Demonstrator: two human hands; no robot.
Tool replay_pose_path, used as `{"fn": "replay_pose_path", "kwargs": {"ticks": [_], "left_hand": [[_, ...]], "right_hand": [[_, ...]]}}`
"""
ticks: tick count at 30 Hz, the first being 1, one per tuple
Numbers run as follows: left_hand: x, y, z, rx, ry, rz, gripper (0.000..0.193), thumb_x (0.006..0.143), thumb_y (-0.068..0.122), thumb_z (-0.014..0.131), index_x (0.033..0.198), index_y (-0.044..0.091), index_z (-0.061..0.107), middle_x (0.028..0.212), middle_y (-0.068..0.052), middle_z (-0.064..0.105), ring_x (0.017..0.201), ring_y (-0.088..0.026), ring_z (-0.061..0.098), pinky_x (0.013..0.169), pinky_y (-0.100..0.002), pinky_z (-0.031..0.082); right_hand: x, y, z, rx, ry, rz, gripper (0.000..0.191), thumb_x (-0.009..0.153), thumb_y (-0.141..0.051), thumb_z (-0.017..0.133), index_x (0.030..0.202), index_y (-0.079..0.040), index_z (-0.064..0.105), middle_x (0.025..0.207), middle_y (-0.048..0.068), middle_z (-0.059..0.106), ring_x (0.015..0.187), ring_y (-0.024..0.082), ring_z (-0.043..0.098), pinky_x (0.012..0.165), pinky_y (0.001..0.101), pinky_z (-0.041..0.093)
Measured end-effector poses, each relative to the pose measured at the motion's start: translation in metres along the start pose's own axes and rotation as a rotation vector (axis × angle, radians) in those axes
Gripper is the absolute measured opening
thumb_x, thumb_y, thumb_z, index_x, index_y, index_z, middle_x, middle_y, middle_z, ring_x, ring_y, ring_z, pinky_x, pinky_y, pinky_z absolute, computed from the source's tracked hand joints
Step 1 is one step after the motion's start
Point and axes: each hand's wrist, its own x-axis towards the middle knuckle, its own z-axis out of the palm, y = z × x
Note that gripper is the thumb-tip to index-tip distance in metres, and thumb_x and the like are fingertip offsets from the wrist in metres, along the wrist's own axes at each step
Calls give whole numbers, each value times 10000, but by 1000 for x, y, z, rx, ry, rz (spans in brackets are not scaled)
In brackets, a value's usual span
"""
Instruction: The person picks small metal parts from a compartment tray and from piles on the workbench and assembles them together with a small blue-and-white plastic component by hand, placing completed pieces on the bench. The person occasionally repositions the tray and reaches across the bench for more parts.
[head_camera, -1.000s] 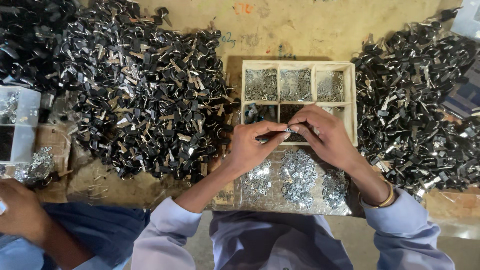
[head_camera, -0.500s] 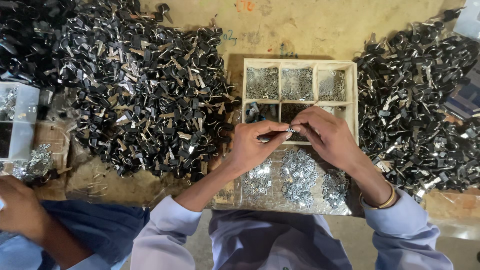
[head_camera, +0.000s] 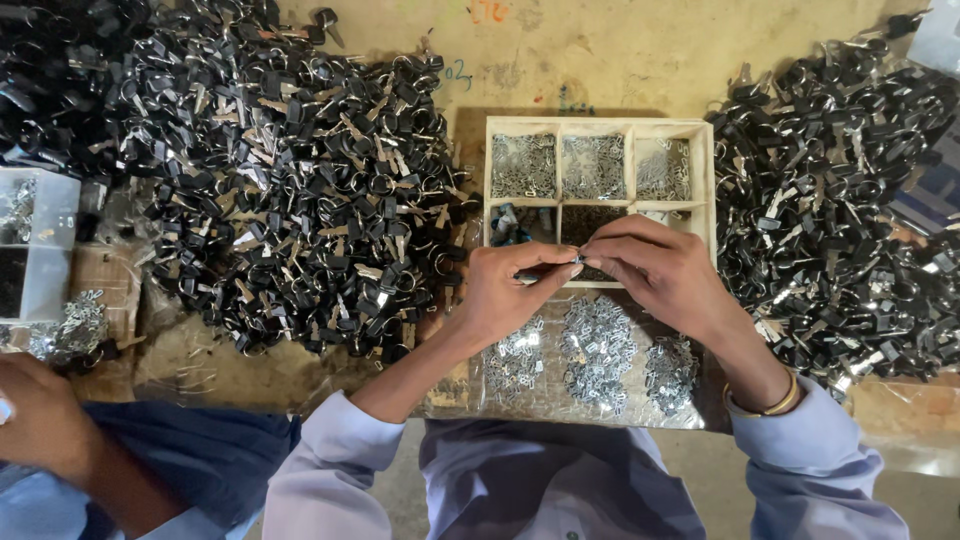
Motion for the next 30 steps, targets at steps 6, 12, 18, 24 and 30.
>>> {"fn": "replay_pose_path", "kwargs": {"ticks": [6, 12, 18, 24, 30], "left_hand": [[-1, -1, 1, 48, -21, 22, 199, 890, 52, 808, 1084, 28, 771, 1087, -111, 788, 970, -187, 792, 815, -263, 671], [-1, -5, 2, 38, -24, 41, 200, 891, 46, 807, 1088, 34, 772, 1103, -109, 784, 963, -189, 795, 817, -273, 650], [-1, -9, 3, 13, -21, 27, 203, 883, 31, 808, 1082, 34, 772, 1106, -115, 784, 971, -201, 797, 838, -266, 679], [-3, -4, 3, -1, 15, 21, 203, 886, 38, 812, 1084, 27, 773, 1089, -112, 791, 972, -185, 795, 862, -271, 666], [-2, 13, 8, -75, 57, 13, 198, 899, 44, 814, 1091, 18, 771, 1081, -106, 794, 962, -164, 789, 860, -265, 650]], "right_hand": [[0, -5, -6, -204, -76, -41, 205, 799, -63, 818, 997, -49, 767, 999, 56, 726, 778, 262, 711, 650, 381, 533], [2, 0, -3, 42, -33, 40, 185, 874, -39, 776, 1058, -37, 753, 1048, 67, 704, 854, 232, 709, 708, 319, 562], [1, 4, -1, 136, 31, 245, 169, 888, -35, 785, 1054, -62, 766, 1000, 49, 734, 785, 176, 695, 634, 288, 523], [0, 11, -24, -200, -83, 95, 152, 804, -163, 827, 939, -118, 774, 891, 26, 722, 820, 243, 681, 695, 375, 477], [-47, 2, -69, -379, -290, 185, 134, 789, -264, 784, 879, -164, 780, 790, -2, 686, 828, 223, 652, 836, 419, 427]]}}
